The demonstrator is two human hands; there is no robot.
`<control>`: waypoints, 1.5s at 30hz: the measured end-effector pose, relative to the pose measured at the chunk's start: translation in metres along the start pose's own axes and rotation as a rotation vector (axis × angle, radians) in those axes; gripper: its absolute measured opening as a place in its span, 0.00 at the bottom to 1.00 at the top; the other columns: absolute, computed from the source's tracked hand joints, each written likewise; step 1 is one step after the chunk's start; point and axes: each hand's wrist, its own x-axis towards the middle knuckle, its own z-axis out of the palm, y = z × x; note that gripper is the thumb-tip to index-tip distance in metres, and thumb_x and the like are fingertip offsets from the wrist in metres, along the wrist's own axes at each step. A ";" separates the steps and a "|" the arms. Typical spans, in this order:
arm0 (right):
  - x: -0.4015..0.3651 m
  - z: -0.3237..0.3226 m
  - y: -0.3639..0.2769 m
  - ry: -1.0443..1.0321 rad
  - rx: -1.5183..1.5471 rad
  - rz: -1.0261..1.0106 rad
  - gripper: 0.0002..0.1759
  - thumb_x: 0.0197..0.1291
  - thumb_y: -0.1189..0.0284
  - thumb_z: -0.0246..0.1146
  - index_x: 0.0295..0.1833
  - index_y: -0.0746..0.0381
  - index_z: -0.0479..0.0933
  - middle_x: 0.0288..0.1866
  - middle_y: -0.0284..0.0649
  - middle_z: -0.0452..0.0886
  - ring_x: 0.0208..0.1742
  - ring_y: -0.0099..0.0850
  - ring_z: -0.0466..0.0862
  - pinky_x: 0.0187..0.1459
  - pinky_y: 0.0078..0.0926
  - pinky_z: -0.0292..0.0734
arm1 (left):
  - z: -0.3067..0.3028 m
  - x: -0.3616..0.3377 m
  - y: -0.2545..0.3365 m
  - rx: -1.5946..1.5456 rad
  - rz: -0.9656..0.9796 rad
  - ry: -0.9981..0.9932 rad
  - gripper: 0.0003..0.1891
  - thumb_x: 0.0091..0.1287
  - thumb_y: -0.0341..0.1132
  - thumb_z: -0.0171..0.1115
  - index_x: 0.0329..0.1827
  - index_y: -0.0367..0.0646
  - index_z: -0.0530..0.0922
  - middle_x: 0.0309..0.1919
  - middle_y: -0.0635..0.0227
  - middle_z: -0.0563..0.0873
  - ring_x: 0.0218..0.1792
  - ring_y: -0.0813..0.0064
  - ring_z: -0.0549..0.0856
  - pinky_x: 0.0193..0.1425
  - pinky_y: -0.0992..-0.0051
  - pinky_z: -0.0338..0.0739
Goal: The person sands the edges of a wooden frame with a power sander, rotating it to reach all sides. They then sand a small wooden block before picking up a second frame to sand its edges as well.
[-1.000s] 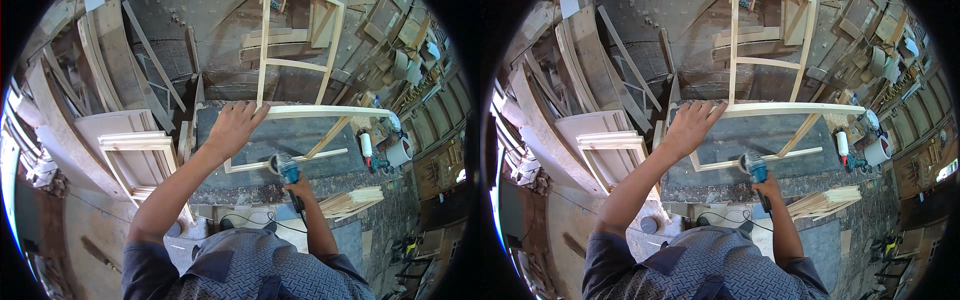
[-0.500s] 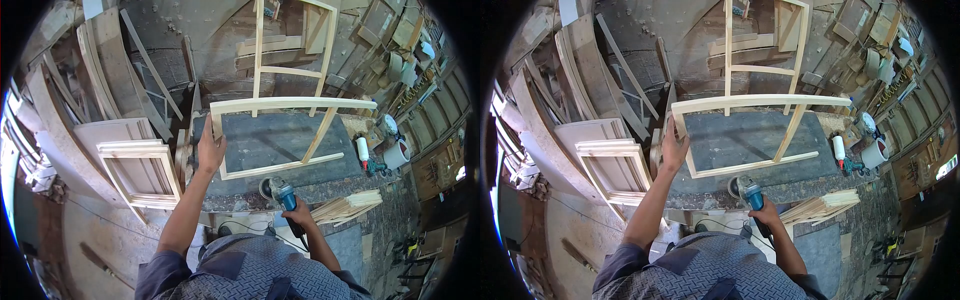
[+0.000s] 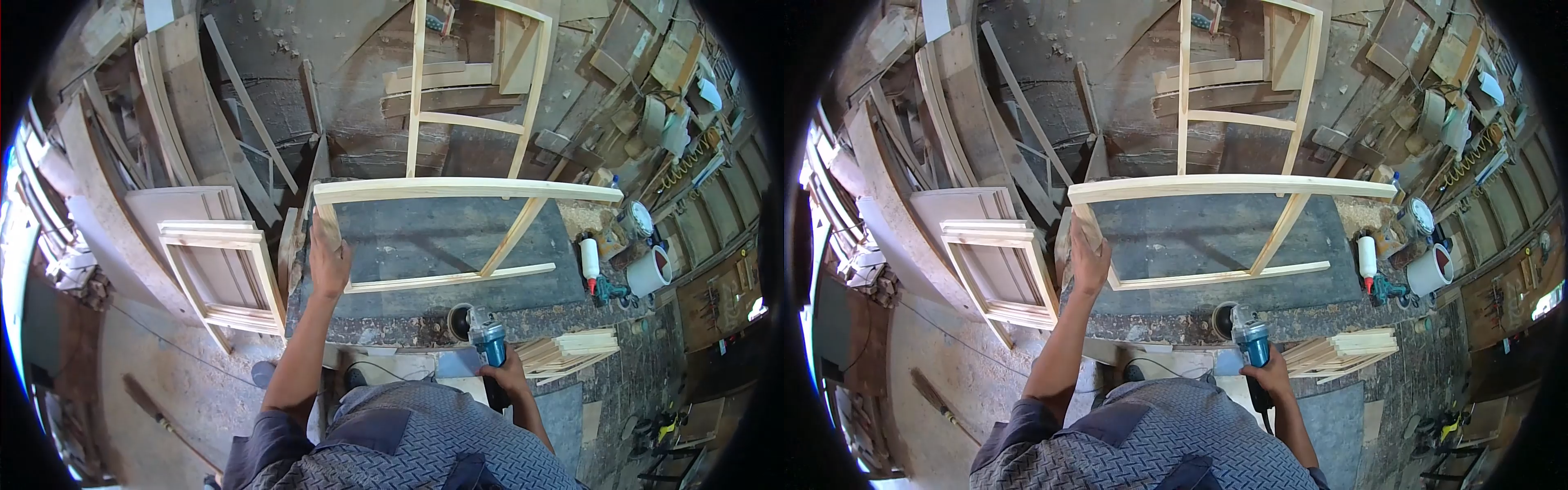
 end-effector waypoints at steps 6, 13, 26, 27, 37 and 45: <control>0.000 -0.018 0.009 0.038 0.007 0.022 0.40 0.34 0.73 0.79 0.58 0.66 0.75 0.45 0.39 0.84 0.46 0.32 0.83 0.51 0.31 0.79 | -0.017 0.014 0.015 -0.171 -0.055 0.106 0.35 0.60 0.25 0.68 0.72 0.30 0.65 0.52 0.48 0.84 0.50 0.57 0.86 0.55 0.66 0.80; -0.019 -0.036 -0.001 0.072 0.079 0.068 0.42 0.34 0.74 0.78 0.62 0.66 0.74 0.48 0.41 0.84 0.49 0.33 0.83 0.54 0.32 0.78 | -0.024 0.037 0.025 -0.286 0.055 0.235 0.37 0.63 0.21 0.69 0.75 0.32 0.63 0.53 0.54 0.84 0.48 0.69 0.86 0.52 0.73 0.82; -0.059 -0.071 0.039 0.255 0.243 0.143 0.42 0.33 0.75 0.80 0.61 0.65 0.73 0.47 0.41 0.83 0.44 0.34 0.83 0.49 0.33 0.80 | 0.152 -0.019 0.158 -0.793 -0.074 -0.503 0.16 0.79 0.38 0.52 0.58 0.36 0.80 0.55 0.57 0.85 0.60 0.62 0.81 0.70 0.64 0.70; -0.062 -0.075 0.045 0.261 0.237 0.168 0.41 0.33 0.75 0.79 0.60 0.64 0.74 0.46 0.40 0.83 0.44 0.33 0.83 0.49 0.33 0.80 | 0.186 -0.005 0.171 -0.953 -0.231 -0.575 0.21 0.83 0.44 0.46 0.62 0.37 0.79 0.54 0.61 0.86 0.60 0.65 0.81 0.69 0.65 0.70; -0.092 -0.117 0.083 0.384 0.247 0.231 0.42 0.31 0.74 0.80 0.59 0.65 0.74 0.45 0.41 0.83 0.44 0.34 0.83 0.49 0.34 0.80 | 0.280 0.006 0.201 -1.348 -0.402 -0.934 0.31 0.80 0.60 0.45 0.57 0.38 0.80 0.37 0.70 0.84 0.42 0.77 0.82 0.53 0.72 0.76; -0.098 -0.147 0.086 0.395 0.243 0.268 0.39 0.33 0.76 0.78 0.58 0.65 0.74 0.43 0.42 0.83 0.41 0.34 0.83 0.46 0.34 0.81 | 0.317 -0.040 0.152 -1.316 -0.455 -0.960 0.26 0.78 0.56 0.52 0.53 0.40 0.84 0.40 0.71 0.87 0.43 0.77 0.83 0.54 0.72 0.77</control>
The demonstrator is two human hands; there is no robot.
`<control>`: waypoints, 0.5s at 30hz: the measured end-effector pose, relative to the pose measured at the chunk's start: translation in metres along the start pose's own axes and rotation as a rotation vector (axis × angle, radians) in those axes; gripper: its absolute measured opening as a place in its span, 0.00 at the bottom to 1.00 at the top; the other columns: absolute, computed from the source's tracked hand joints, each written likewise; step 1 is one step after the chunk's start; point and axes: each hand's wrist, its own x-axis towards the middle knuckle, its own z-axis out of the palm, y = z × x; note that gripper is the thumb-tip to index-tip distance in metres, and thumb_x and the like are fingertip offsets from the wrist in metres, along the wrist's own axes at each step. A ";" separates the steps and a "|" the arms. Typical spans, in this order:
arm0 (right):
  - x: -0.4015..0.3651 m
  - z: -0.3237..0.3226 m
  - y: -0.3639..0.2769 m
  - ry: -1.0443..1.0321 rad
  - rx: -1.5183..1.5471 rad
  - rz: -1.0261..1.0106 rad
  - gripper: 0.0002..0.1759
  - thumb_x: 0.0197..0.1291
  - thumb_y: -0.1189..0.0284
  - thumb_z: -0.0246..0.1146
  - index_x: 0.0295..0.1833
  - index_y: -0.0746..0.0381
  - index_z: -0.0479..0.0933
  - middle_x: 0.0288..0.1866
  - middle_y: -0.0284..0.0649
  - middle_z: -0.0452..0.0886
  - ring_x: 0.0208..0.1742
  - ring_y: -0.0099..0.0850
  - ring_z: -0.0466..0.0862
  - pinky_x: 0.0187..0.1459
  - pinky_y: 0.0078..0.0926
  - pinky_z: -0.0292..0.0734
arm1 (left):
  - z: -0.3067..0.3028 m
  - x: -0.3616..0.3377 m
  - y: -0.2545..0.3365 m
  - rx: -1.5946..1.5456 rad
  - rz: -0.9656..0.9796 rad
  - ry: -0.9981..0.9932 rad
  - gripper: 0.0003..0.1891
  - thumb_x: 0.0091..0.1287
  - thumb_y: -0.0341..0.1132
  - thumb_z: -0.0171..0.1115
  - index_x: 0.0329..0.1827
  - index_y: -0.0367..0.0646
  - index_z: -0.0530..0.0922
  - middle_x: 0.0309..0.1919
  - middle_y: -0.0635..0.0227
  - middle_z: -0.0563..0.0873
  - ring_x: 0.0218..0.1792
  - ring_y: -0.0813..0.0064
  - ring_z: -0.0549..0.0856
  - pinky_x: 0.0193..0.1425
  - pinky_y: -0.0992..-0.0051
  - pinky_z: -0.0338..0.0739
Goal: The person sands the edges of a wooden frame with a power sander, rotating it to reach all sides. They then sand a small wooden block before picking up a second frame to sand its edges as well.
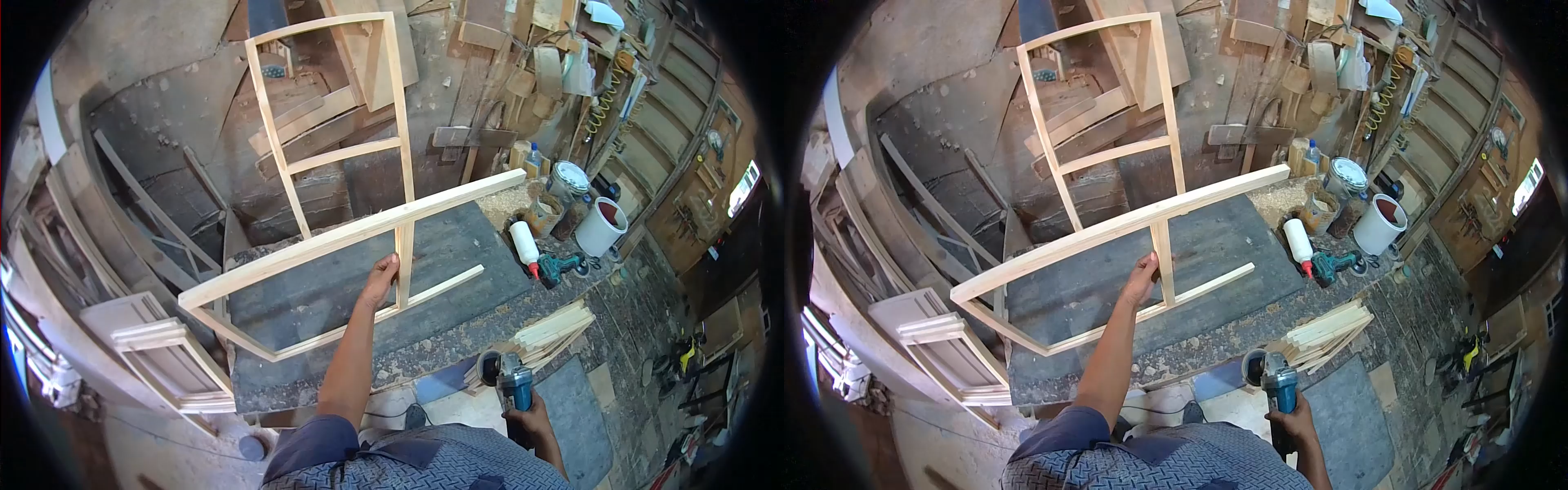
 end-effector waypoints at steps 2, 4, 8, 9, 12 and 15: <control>0.006 -0.006 0.001 -0.016 -0.028 0.010 0.39 0.33 0.76 0.78 0.58 0.65 0.74 0.43 0.42 0.83 0.41 0.34 0.83 0.46 0.34 0.81 | 0.000 -0.008 -0.011 -0.036 0.016 0.043 0.22 0.77 0.54 0.57 0.49 0.42 0.85 0.35 0.80 0.84 0.38 0.86 0.77 0.47 0.78 0.72; 0.012 -0.008 -0.001 -0.038 -0.053 0.016 0.39 0.33 0.76 0.78 0.58 0.65 0.74 0.42 0.42 0.83 0.41 0.34 0.83 0.45 0.34 0.81 | -0.008 -0.015 -0.021 0.003 0.006 0.043 0.20 0.77 0.52 0.59 0.48 0.42 0.86 0.35 0.81 0.84 0.39 0.86 0.77 0.49 0.77 0.72; 0.020 -0.007 -0.005 -0.091 -0.041 -0.035 0.38 0.34 0.78 0.77 0.58 0.65 0.74 0.43 0.41 0.83 0.41 0.34 0.83 0.45 0.34 0.80 | -0.014 -0.072 -0.025 0.357 0.066 0.332 0.13 0.71 0.43 0.68 0.44 0.42 0.86 0.36 0.73 0.85 0.40 0.78 0.81 0.54 0.72 0.76; 0.023 -0.007 -0.005 -0.106 -0.029 -0.066 0.38 0.34 0.78 0.77 0.58 0.65 0.74 0.43 0.41 0.83 0.41 0.34 0.83 0.46 0.34 0.80 | -0.015 -0.097 -0.021 0.579 0.212 0.482 0.11 0.70 0.41 0.69 0.43 0.41 0.86 0.36 0.70 0.85 0.41 0.74 0.82 0.54 0.70 0.77; 0.029 -0.008 -0.003 -0.101 -0.036 -0.119 0.37 0.35 0.80 0.76 0.58 0.64 0.74 0.41 0.40 0.83 0.39 0.34 0.83 0.44 0.33 0.81 | -0.109 -0.201 -0.079 0.378 0.435 1.265 0.22 0.65 0.36 0.73 0.56 0.35 0.75 0.50 0.58 0.78 0.51 0.59 0.79 0.62 0.62 0.75; 0.026 -0.005 -0.016 -0.113 0.055 0.020 0.37 0.34 0.80 0.76 0.57 0.64 0.74 0.40 0.39 0.83 0.37 0.33 0.84 0.41 0.32 0.81 | -0.101 -0.260 0.021 0.947 0.272 1.728 0.24 0.65 0.36 0.73 0.58 0.34 0.72 0.52 0.56 0.77 0.54 0.57 0.76 0.67 0.59 0.70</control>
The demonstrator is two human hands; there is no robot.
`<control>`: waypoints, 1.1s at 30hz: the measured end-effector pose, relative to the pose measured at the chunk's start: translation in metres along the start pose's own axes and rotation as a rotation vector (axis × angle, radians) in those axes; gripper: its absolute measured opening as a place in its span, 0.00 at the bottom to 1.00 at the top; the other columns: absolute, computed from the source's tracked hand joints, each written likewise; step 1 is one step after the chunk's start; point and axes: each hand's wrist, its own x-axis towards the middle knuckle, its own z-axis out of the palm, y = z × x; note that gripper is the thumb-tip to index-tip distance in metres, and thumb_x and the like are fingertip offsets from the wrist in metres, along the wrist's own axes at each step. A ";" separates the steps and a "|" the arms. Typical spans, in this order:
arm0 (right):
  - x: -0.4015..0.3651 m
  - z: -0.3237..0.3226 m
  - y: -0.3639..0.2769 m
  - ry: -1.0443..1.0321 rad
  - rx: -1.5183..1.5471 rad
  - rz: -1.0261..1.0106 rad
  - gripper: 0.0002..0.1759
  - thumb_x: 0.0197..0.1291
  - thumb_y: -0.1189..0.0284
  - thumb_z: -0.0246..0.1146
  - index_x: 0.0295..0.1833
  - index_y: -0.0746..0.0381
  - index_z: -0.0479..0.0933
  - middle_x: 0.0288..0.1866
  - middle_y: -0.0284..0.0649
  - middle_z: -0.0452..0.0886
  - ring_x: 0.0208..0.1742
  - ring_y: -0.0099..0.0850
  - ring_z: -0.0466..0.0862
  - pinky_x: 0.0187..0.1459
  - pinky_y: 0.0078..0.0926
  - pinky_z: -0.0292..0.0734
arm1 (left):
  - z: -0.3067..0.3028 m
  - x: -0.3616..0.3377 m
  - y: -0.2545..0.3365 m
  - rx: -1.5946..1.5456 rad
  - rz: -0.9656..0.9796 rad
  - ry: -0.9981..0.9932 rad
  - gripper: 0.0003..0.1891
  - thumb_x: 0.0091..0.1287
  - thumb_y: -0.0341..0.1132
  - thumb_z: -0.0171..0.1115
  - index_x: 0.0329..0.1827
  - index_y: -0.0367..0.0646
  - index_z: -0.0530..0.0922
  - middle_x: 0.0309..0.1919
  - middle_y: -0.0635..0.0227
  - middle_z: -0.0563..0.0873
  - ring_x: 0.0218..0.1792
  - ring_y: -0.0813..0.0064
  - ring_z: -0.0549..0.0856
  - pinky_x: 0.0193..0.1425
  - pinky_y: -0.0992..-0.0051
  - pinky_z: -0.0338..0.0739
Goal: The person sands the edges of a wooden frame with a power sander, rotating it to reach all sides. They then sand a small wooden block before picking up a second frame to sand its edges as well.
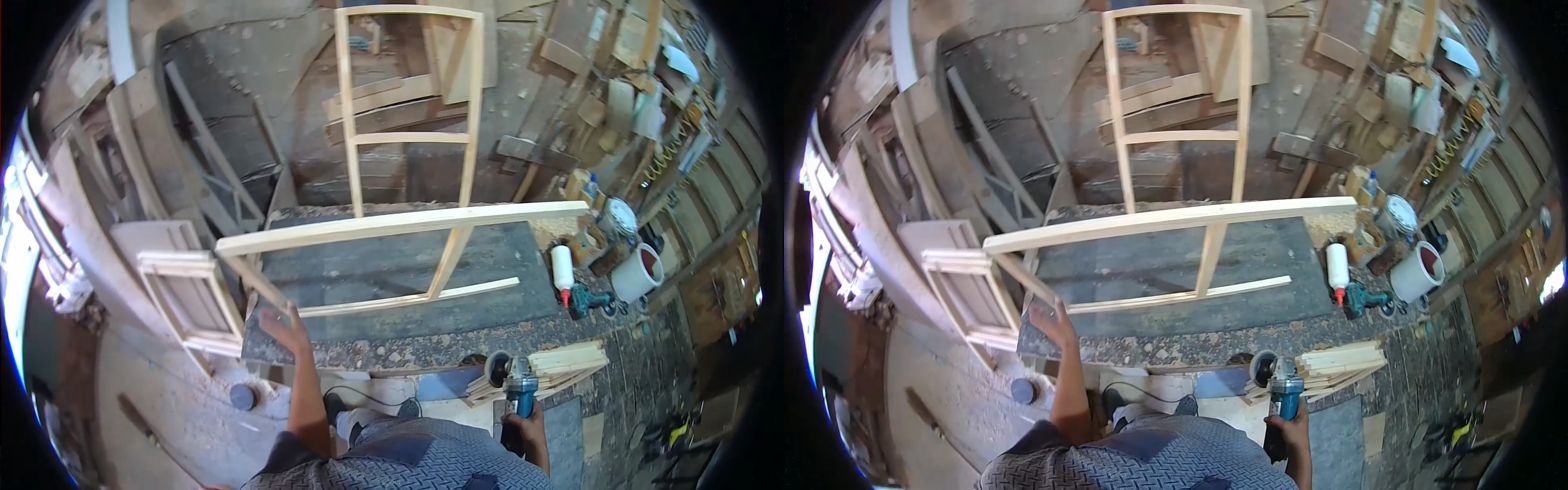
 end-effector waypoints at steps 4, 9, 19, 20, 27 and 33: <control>0.022 -0.006 0.010 -0.079 -0.038 -0.082 0.37 0.34 0.77 0.76 0.57 0.64 0.74 0.38 0.39 0.82 0.35 0.32 0.84 0.39 0.32 0.81 | 0.021 0.066 -0.032 -0.120 0.173 -0.423 0.26 0.69 0.40 0.69 0.61 0.32 0.70 0.56 0.46 0.79 0.55 0.48 0.79 0.60 0.58 0.71; 0.029 -0.002 0.008 -0.075 -0.047 -0.173 0.35 0.33 0.76 0.76 0.55 0.64 0.76 0.38 0.38 0.83 0.36 0.31 0.84 0.40 0.30 0.80 | 0.021 0.106 0.078 -0.058 0.317 -0.365 0.21 0.73 0.43 0.63 0.53 0.31 0.72 0.33 0.37 0.81 0.41 0.35 0.82 0.44 0.52 0.76; 0.001 0.019 -0.019 -0.109 -0.096 -0.248 0.35 0.35 0.75 0.76 0.55 0.64 0.75 0.39 0.38 0.83 0.35 0.30 0.83 0.39 0.29 0.80 | -0.036 0.154 0.491 0.147 1.282 -0.081 0.24 0.73 0.56 0.58 0.58 0.46 0.78 0.36 0.53 0.89 0.37 0.47 0.88 0.39 0.53 0.82; 0.004 0.021 -0.018 -0.107 -0.088 -0.251 0.35 0.35 0.75 0.76 0.55 0.64 0.75 0.39 0.38 0.83 0.35 0.30 0.83 0.39 0.29 0.80 | -0.039 0.147 0.512 0.151 1.379 -0.060 0.24 0.73 0.56 0.57 0.58 0.46 0.77 0.35 0.55 0.89 0.36 0.50 0.88 0.37 0.54 0.82; 0.024 0.035 -0.026 -0.202 -0.088 -0.356 0.40 0.34 0.74 0.78 0.60 0.65 0.74 0.44 0.39 0.83 0.43 0.31 0.83 0.47 0.31 0.80 | -0.036 0.093 0.556 0.303 1.754 -0.133 0.20 0.74 0.55 0.55 0.50 0.47 0.76 0.32 0.61 0.85 0.33 0.58 0.88 0.33 0.62 0.82; 0.048 0.058 -0.080 -0.264 -0.101 -0.538 0.46 0.34 0.69 0.79 0.64 0.70 0.71 0.47 0.42 0.83 0.47 0.32 0.82 0.51 0.31 0.78 | -0.060 0.086 0.533 0.309 1.670 -0.177 0.22 0.74 0.57 0.54 0.54 0.48 0.78 0.38 0.62 0.87 0.37 0.59 0.89 0.38 0.61 0.83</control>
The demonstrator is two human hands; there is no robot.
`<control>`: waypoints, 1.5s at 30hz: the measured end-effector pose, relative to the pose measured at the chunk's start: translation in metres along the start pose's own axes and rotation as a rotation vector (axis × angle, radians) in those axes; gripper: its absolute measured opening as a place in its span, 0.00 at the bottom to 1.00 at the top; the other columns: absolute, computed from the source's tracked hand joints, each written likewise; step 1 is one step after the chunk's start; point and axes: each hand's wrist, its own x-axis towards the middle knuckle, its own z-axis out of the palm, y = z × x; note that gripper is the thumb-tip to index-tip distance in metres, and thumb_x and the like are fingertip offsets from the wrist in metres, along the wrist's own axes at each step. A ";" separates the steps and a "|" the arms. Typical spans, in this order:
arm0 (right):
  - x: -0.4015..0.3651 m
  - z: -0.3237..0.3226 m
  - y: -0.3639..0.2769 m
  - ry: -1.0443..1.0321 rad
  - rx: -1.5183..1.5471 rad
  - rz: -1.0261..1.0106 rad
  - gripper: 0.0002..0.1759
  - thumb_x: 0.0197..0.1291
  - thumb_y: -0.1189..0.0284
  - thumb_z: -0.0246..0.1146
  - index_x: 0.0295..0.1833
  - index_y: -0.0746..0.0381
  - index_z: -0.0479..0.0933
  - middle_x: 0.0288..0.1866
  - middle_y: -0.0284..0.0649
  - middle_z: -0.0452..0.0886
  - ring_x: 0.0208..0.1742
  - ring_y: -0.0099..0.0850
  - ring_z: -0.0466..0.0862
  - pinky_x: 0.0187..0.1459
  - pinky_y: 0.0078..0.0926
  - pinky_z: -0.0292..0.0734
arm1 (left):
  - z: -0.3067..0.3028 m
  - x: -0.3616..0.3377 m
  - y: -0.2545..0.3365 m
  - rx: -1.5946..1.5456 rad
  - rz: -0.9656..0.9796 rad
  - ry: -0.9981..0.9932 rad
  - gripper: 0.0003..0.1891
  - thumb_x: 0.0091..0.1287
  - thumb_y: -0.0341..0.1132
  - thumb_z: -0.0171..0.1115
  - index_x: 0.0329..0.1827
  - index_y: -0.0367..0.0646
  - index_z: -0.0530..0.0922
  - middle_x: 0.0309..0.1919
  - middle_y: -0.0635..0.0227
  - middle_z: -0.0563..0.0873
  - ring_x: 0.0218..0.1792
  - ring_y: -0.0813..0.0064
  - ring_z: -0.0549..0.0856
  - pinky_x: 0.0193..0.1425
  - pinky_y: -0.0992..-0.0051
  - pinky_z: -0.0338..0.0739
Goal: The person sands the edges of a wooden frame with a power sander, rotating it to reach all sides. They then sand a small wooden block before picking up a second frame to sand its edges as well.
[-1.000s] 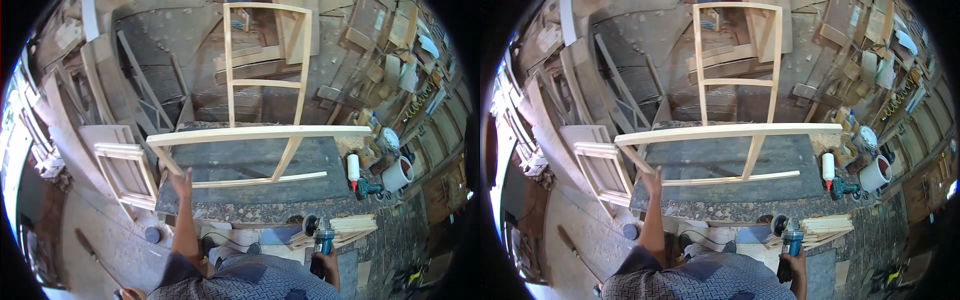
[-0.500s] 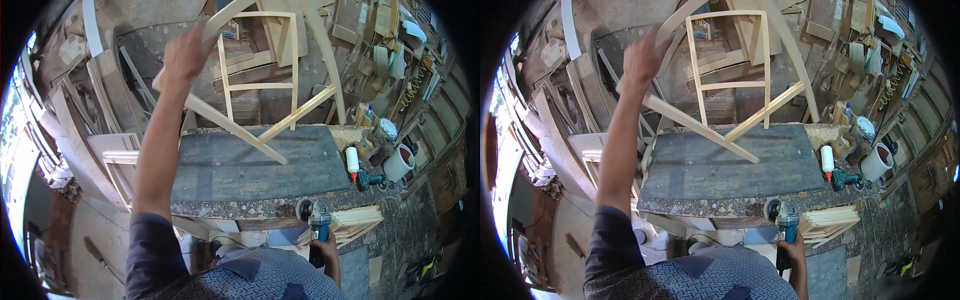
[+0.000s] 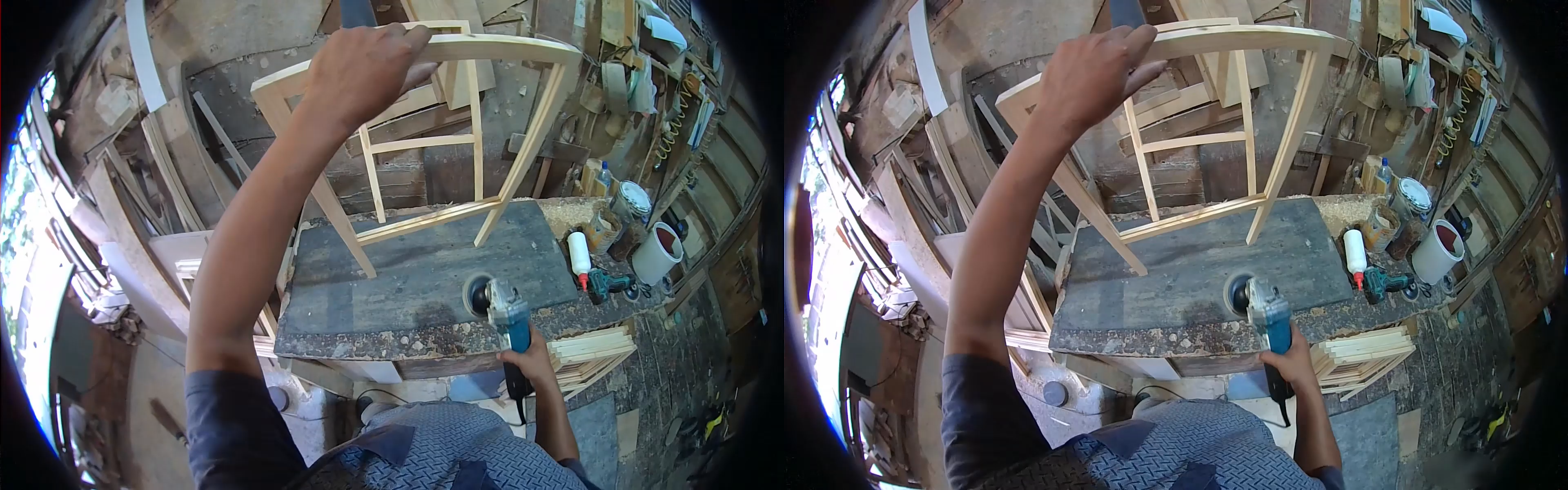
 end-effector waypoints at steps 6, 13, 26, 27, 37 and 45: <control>0.077 0.016 -0.044 0.061 -0.205 -0.217 0.48 0.35 0.72 0.79 0.67 0.69 0.70 0.52 0.46 0.83 0.52 0.37 0.83 0.56 0.34 0.77 | -0.016 -0.006 0.020 -0.081 -0.015 0.078 0.31 0.76 0.64 0.46 0.52 0.44 0.82 0.40 0.60 0.88 0.39 0.61 0.89 0.41 0.62 0.83; 0.127 0.039 -0.103 0.076 -0.536 -0.187 0.56 0.38 0.62 0.77 0.77 0.59 0.62 0.57 0.56 0.83 0.58 0.56 0.83 0.58 0.47 0.77 | -0.051 0.002 0.029 -0.192 -0.170 -0.393 0.26 0.75 0.57 0.53 0.60 0.43 0.79 0.56 0.55 0.84 0.55 0.58 0.85 0.51 0.60 0.82; 0.126 0.109 -0.168 -0.268 -0.685 -0.189 0.54 0.37 0.62 0.76 0.74 0.60 0.63 0.55 0.57 0.84 0.56 0.55 0.83 0.58 0.46 0.78 | -0.041 -0.009 0.027 -0.250 -0.041 -0.094 0.20 0.74 0.49 0.56 0.38 0.38 0.79 0.26 0.56 0.86 0.32 0.54 0.89 0.36 0.58 0.82; 0.127 0.113 -0.170 -0.292 -0.692 -0.180 0.56 0.37 0.63 0.77 0.75 0.61 0.62 0.56 0.58 0.83 0.58 0.56 0.83 0.60 0.45 0.77 | -0.044 -0.011 0.028 -0.240 -0.027 -0.057 0.19 0.74 0.49 0.57 0.37 0.39 0.79 0.25 0.56 0.86 0.32 0.55 0.89 0.35 0.58 0.82; 0.128 0.135 -0.189 -0.354 -0.748 -0.177 0.58 0.37 0.60 0.78 0.77 0.60 0.61 0.57 0.59 0.83 0.57 0.56 0.83 0.59 0.45 0.77 | -0.046 -0.013 0.030 -0.249 -0.031 -0.094 0.18 0.73 0.47 0.59 0.41 0.37 0.80 0.25 0.56 0.87 0.32 0.57 0.89 0.36 0.61 0.83; 0.126 0.119 -0.188 -0.398 -0.782 -0.157 0.57 0.36 0.61 0.78 0.75 0.60 0.63 0.57 0.58 0.83 0.58 0.56 0.83 0.59 0.45 0.77 | -0.044 -0.015 0.026 -0.279 0.029 0.005 0.19 0.75 0.48 0.57 0.41 0.37 0.80 0.26 0.58 0.87 0.32 0.57 0.89 0.36 0.60 0.83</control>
